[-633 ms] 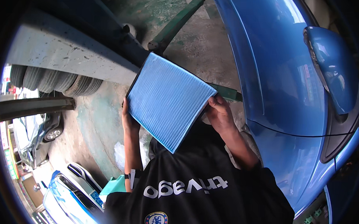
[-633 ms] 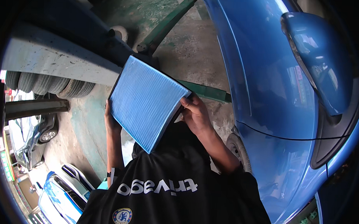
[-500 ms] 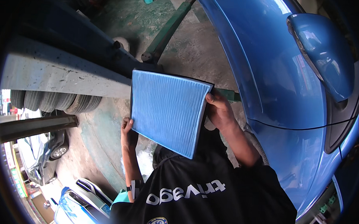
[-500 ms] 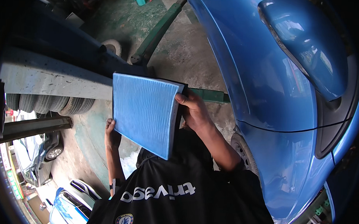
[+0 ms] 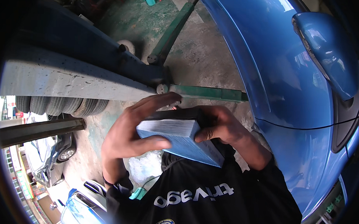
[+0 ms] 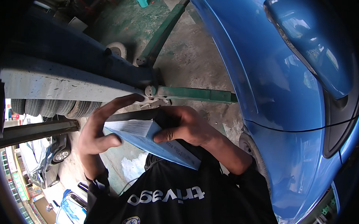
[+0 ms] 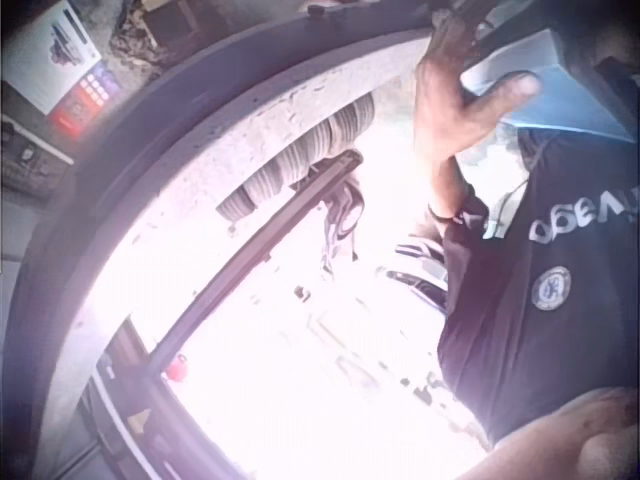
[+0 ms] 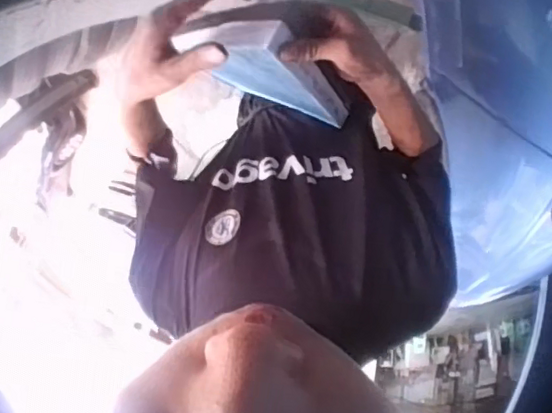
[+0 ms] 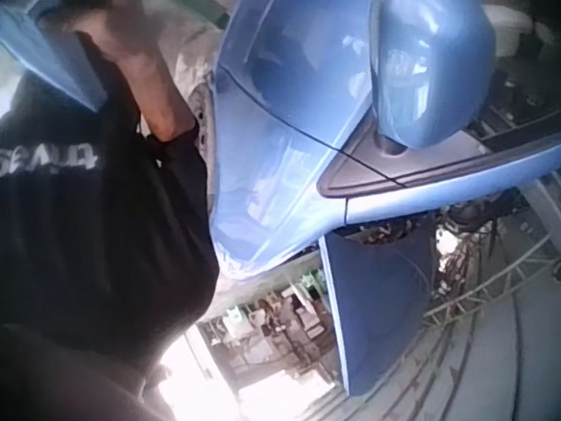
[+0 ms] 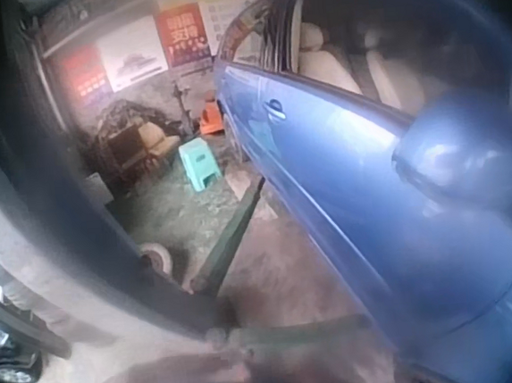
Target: The person holds a blue rectangular air filter and repeatedly turns it over, pressing along the edges and inspecting both sides. The filter is handled with both hands throughout the clip, with no tools used.
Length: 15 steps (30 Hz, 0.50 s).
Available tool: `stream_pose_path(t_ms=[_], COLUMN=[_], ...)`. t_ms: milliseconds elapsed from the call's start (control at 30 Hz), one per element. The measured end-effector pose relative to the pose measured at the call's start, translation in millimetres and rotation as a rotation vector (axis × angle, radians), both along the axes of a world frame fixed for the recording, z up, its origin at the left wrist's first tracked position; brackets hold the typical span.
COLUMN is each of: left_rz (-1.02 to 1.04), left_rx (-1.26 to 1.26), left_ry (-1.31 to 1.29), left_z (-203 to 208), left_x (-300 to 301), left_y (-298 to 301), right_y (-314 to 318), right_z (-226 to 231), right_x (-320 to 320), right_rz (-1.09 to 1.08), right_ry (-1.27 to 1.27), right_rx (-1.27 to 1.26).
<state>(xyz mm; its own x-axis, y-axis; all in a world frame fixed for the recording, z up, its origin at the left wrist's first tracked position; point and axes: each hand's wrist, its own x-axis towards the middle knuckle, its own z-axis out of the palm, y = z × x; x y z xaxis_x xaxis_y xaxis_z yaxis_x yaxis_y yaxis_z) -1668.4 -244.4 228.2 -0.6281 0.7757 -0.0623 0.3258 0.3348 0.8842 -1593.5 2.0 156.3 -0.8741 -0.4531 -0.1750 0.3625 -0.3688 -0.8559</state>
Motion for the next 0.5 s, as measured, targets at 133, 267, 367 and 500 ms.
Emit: stream_pose_path(t_ms=[133, 267, 367, 500], left_rz=[-0.08, -0.197, -0.049, 0.089], left_rx=[-0.088, 0.027, -0.017, 0.015], left_ry=[-0.227, -0.236, -0.451, -0.514], left_z=[0, -15, -28, -33], left_x=[-22, -29, -22, -17], left_y=[43, 43, 38, 36], right_y=[-4, -1, -3, -5], right_z=[6, 2, -7, -13], right_x=[-3, -3, -1, -4], right_rz=[0.023, -0.007, -0.081, -0.152], right_ry=[-0.015, -0.047, -0.077, -0.125], right_rx=[-0.013, -0.027, -0.048, -0.066])
